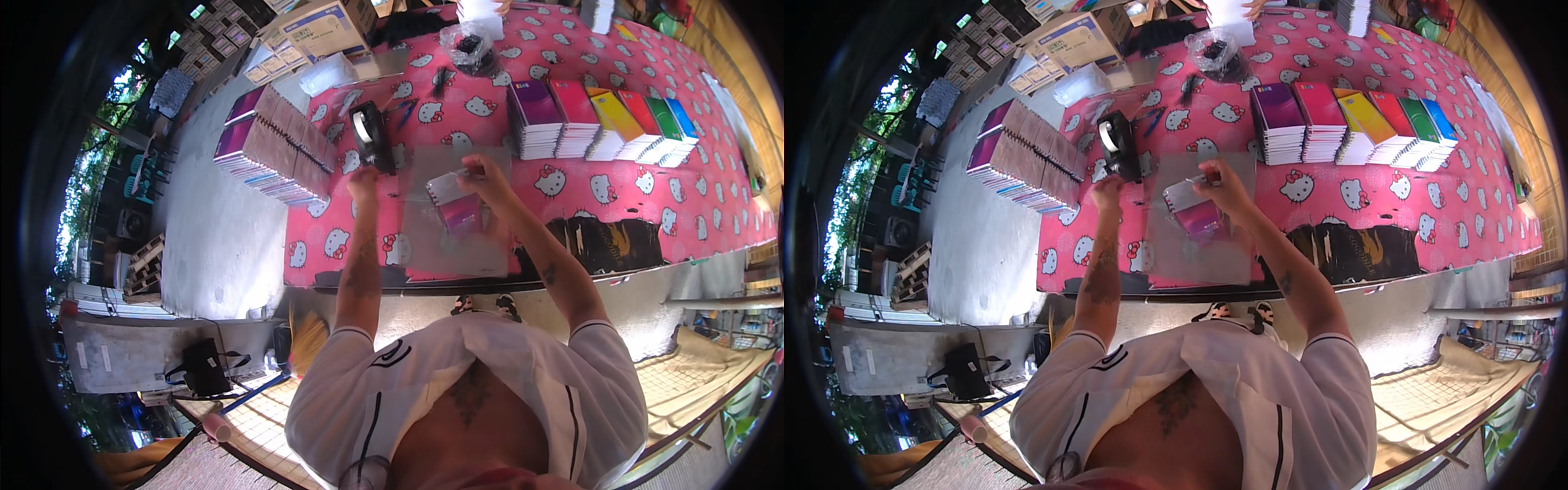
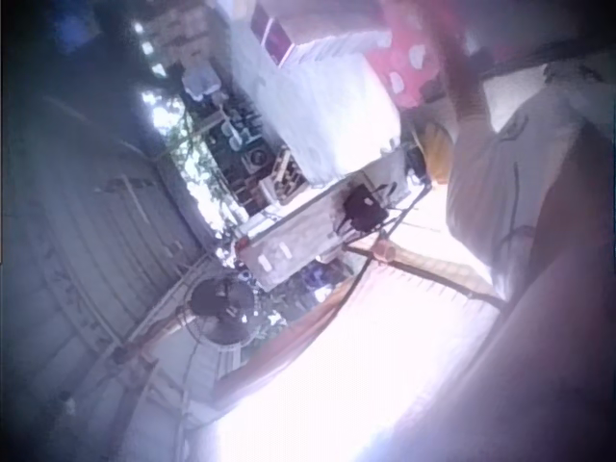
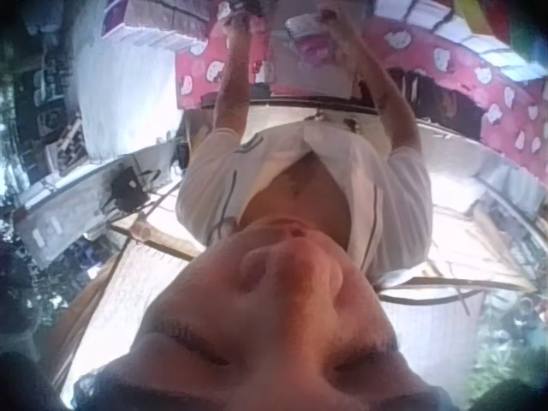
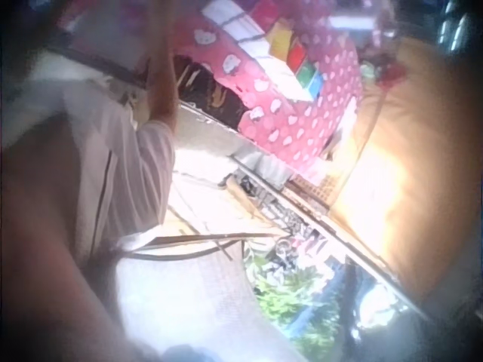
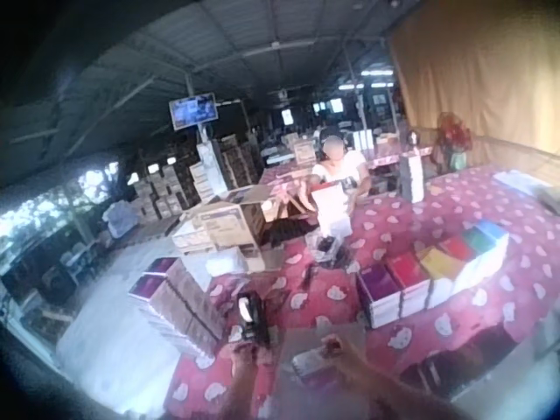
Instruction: The person organizes colored notebooks into stacks and places them into clear plastic bags, using tape to seal each bag.
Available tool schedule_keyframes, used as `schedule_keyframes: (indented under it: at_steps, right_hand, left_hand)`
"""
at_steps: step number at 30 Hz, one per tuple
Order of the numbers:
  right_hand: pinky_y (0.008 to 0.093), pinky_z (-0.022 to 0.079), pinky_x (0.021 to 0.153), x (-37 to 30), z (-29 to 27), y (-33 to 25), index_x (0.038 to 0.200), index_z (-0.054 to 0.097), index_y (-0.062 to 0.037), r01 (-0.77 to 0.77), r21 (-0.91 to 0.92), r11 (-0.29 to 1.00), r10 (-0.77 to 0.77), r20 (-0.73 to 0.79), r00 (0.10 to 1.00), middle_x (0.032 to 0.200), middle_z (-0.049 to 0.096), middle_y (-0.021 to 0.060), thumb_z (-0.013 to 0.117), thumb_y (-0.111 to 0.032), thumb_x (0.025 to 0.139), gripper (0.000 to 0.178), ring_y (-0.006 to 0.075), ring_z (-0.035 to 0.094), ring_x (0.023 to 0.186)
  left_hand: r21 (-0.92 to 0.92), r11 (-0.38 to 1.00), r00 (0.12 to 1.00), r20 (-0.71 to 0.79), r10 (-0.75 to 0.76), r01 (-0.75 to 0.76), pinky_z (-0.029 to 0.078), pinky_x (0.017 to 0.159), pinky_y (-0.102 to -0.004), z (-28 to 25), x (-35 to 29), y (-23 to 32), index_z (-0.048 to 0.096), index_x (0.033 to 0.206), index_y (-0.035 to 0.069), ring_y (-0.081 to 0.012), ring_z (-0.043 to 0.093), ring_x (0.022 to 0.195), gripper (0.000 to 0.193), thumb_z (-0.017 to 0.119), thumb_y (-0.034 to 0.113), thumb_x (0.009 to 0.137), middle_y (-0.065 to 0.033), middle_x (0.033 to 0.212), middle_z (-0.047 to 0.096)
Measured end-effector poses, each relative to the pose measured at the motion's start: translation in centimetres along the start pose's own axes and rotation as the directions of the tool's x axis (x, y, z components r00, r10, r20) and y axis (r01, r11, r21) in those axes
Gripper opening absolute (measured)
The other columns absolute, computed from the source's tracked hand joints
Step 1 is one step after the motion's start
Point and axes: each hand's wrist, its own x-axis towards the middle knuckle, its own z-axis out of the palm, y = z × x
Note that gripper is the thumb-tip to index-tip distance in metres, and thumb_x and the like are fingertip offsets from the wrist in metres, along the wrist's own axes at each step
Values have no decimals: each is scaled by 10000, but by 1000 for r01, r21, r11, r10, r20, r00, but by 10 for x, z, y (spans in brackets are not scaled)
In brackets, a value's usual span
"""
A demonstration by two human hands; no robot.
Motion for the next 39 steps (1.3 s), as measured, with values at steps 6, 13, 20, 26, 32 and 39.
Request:
schedule_keyframes:
  at_steps: [6,13,20,26,32,39]
  right_hand:
    - [299,484,837,-2,-10,11,1235,555,-48,9,-29,1000,-11,-90,996,1106,581,92,777,-100,820,474,161,572,1005]
    - [301,491,847,2,-7,18,1214,565,-47,71,-55,996,-76,-91,993,1107,583,89,773,-81,816,450,166,572,995]
    - [302,492,866,-1,-9,8,1250,552,-55,-12,-28,1000,11,-48,999,1142,548,81,766,-75,825,476,159,556,1049]
    - [300,479,883,-4,3,18,1299,528,-52,71,179,981,-58,-81,995,1145,547,71,767,-88,850,510,156,549,1050]
    - [299,490,853,-14,0,42,1234,544,-52,98,571,815,120,-332,936,1147,573,57,687,-215,931,372,153,571,1052]
    - [413,555,809,-91,29,77,1227,540,-39,-602,549,580,400,452,798,1107,637,87,636,-374,954,442,220,653,988]
  left_hand:
    - [894,337,936,197,292,-294,570,728,-404,16,-27,138,747,941,29,-315,734,820,276,665,263,820,-150,867,742]
    - [-66,926,444,863,240,-373,539,724,-321,37,-58,165,729,975,51,-238,718,805,252,707,242,812,-99,878,734]
    - [82,542,90,996,-12,-837,497,695,-322,92,-41,204,706,891,50,-152,641,762,372,763,407,803,-91,815,684]
    - [285,959,272,924,-270,-15,497,780,-402,79,-30,93,658,1106,58,-242,631,943,552,708,542,845,-107,1067,677]
    - [320,382,460,809,365,-867,420,981,-500,64,-129,147,475,1359,-18,-376,477,1228,855,769,521,764,-212,1398,466]
    - [424,458,592,736,329,-782,481,955,-394,59,-156,162,476,1289,-23,-355,579,1018,878,875,399,631,-178,1123,553]
